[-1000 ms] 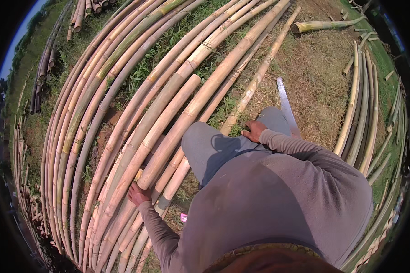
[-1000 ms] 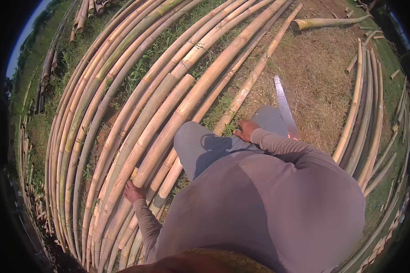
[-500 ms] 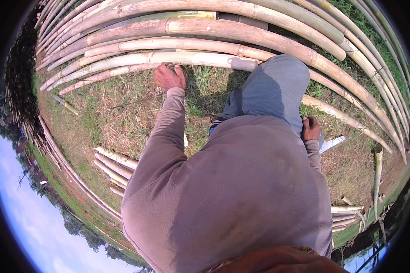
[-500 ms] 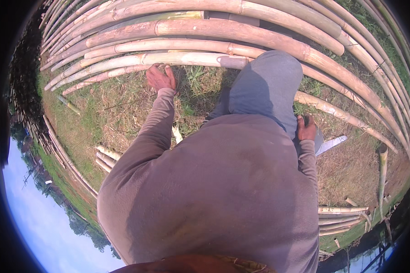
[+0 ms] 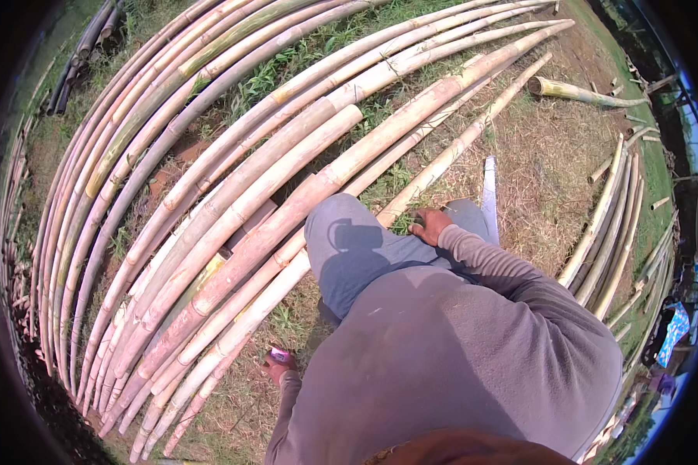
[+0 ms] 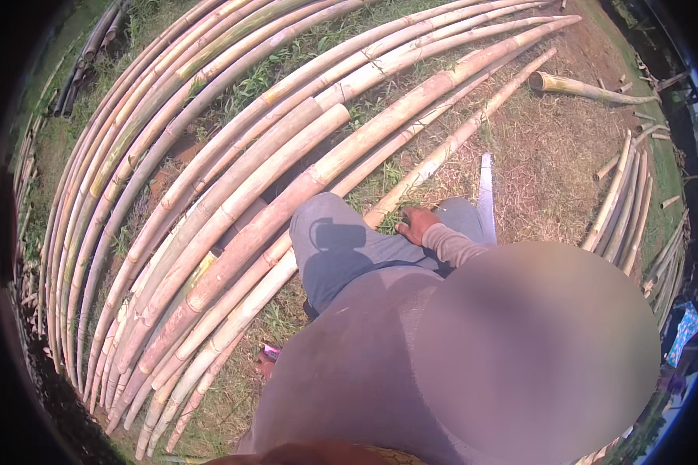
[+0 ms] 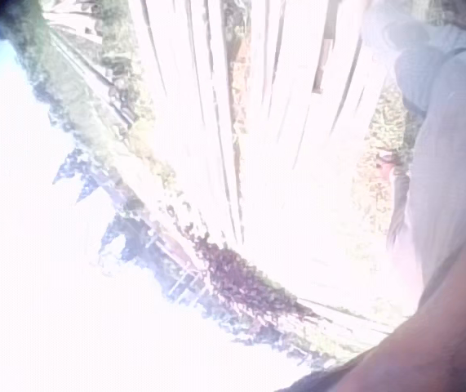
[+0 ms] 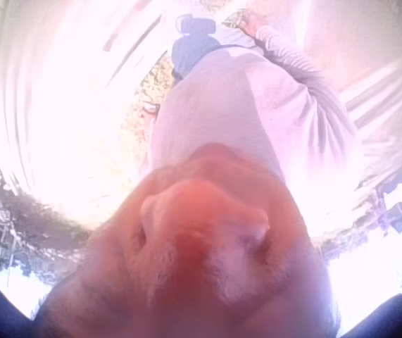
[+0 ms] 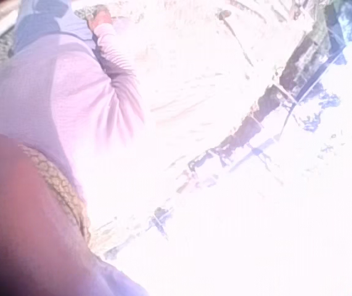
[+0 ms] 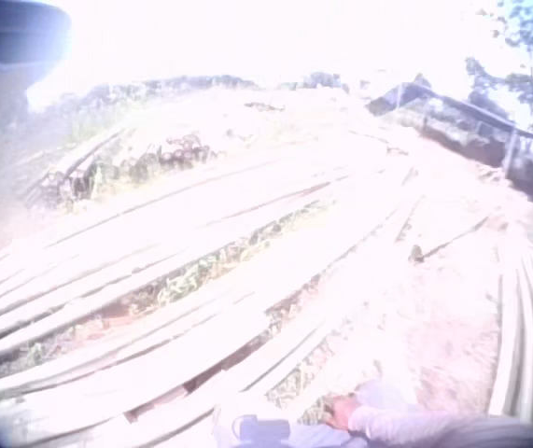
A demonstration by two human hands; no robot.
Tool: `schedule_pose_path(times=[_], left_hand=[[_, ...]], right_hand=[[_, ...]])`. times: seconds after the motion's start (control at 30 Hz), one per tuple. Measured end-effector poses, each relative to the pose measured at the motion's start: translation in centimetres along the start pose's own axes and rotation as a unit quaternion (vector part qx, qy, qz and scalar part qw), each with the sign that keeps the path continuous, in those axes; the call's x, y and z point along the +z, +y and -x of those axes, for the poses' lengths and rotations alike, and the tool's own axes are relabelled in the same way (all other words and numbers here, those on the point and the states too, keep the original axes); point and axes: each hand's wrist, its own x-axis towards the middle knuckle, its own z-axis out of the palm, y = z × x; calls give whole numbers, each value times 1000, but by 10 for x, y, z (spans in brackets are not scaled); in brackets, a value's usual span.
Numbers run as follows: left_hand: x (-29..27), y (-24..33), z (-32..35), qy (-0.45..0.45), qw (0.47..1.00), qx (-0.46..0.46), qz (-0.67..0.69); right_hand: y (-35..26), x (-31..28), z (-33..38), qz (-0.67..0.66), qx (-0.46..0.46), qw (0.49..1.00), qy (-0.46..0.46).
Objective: The person measures bamboo poles with a tape measure and cuts them with a hand saw. They repeatedly measure, mark, and saw the poles, then stack the cut pieces on the ground.
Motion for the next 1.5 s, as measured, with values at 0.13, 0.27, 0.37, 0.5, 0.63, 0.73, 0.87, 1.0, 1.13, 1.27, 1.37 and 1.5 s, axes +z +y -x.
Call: schedule_pose_path(times=[0.13, 0.27, 0.37, 0.5, 0.63, 0.73, 0.87, 1.0, 1.13, 1.27, 1.37, 1.5], left_hand=[[-22, 16, -27, 23, 998, 49, 18], [-56, 60, -44, 21, 989, 143, 34], [-76, 95, -43, 9, 977, 205, 49], [-97, 125, -17, -5, 968, 244, 63], [-109, 144, 5, -16, 963, 256, 77], [-110, 159, 14, -34, 963, 261, 61], [-119, 188, 11, -65, 955, 285, 42], [-149, 190, -13, -108, 949, 288, 62], [-195, 275, 144, -68, 937, 322, 115], [-190, 264, 200, -158, 879, 425, 143], [-189, 254, 257, -26, 867, 495, -59], [-192, 239, 259, -35, 873, 474, -109]], right_hand=[[17, -24, 36, -46, 81, 985, 145], [130, 9, 85, -131, 302, 876, 353], [214, 59, 116, -183, 491, 810, 263], [235, 77, 140, -259, 558, 779, 119], [256, 133, 123, -244, 476, 836, 121], [257, 127, 131, -242, 466, 845, 105], [288, 145, 132, -360, 529, 755, 140], [242, 49, 153, -260, 535, 796, 112], [260, 65, 158, -170, 414, 893, -54], [244, 136, 113, -139, 329, 931, -78], [207, 132, 106, -156, 342, 911, -171], [193, 124, 111, -190, 411, 890, -42]])
